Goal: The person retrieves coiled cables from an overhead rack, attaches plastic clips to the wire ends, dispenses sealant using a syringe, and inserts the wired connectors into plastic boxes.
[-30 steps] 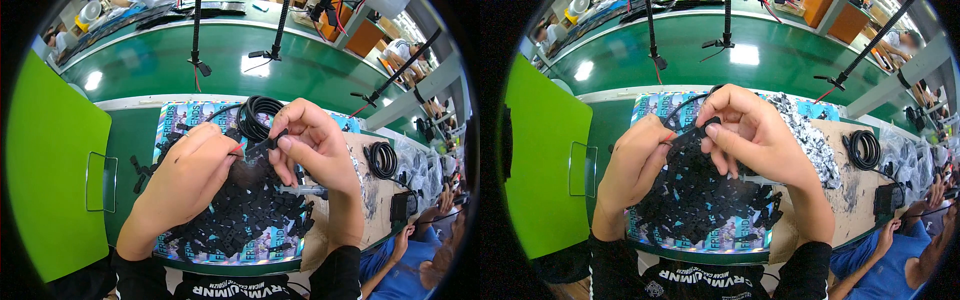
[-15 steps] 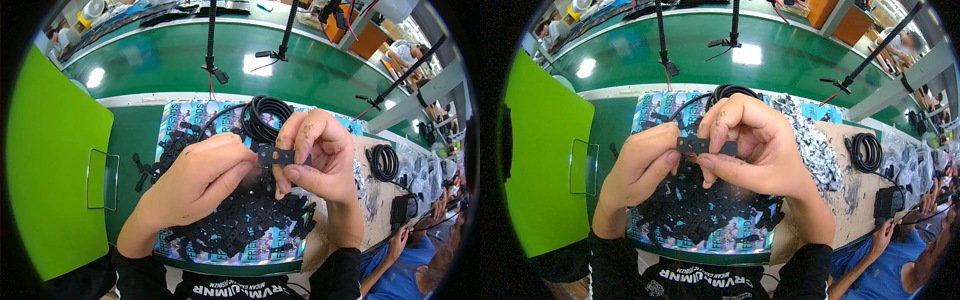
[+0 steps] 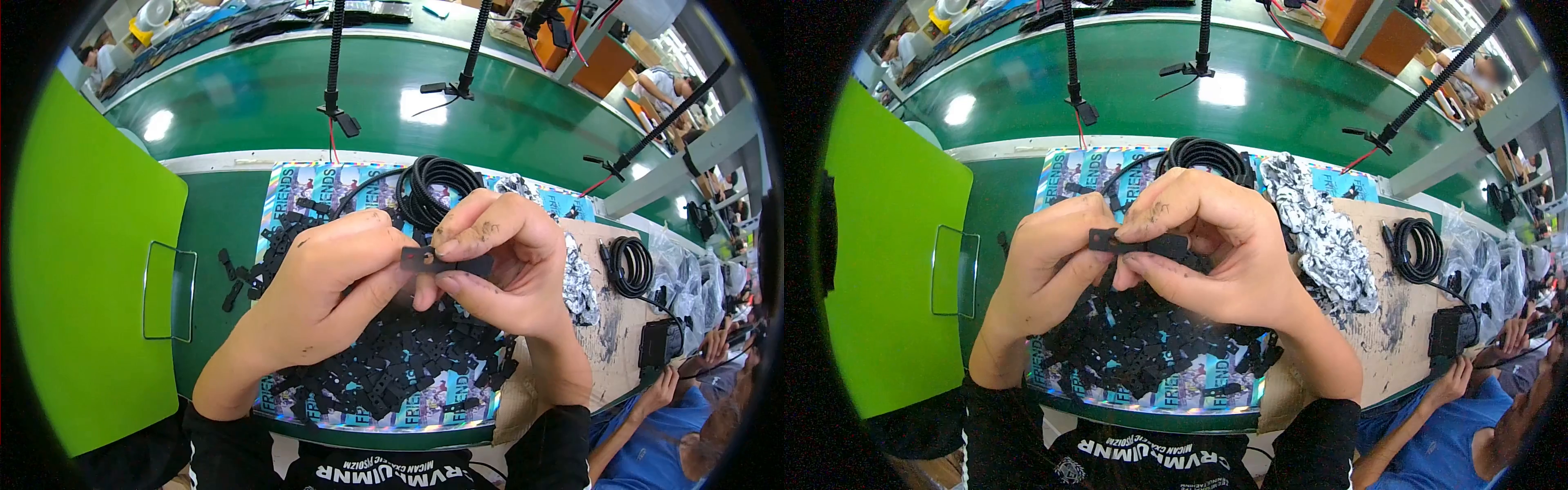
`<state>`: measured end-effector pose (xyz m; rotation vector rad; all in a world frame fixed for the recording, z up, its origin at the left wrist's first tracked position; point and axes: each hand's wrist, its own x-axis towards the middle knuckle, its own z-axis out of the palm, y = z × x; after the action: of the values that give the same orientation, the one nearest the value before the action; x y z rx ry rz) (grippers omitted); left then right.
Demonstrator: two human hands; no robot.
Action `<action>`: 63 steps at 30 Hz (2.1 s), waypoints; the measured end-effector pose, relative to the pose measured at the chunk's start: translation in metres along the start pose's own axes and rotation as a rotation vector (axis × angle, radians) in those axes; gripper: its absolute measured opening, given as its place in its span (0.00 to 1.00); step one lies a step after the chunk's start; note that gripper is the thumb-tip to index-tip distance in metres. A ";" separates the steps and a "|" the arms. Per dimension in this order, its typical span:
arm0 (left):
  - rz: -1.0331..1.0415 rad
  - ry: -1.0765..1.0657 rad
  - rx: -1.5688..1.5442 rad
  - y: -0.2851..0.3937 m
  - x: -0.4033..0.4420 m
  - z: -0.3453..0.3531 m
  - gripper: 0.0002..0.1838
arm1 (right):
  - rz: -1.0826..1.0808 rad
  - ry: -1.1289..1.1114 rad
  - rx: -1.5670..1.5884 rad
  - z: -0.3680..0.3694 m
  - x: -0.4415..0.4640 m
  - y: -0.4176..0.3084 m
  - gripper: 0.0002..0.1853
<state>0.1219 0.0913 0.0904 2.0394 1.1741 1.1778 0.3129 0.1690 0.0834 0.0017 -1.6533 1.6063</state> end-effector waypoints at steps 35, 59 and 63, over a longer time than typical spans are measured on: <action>-0.002 0.081 -0.049 0.001 0.001 0.013 0.10 | 0.255 0.205 0.062 -0.001 0.001 -0.011 0.06; 0.124 0.118 0.220 -0.005 0.000 0.020 0.14 | 0.330 0.213 -0.420 -0.003 -0.003 -0.022 0.08; 0.030 -0.011 0.230 0.003 0.001 0.012 0.12 | 0.520 0.211 -0.139 -0.001 0.003 -0.033 0.06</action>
<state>0.1335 0.0904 0.0871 2.2358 1.3306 1.0868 0.3284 0.1657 0.1122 -0.6959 -1.6766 1.7830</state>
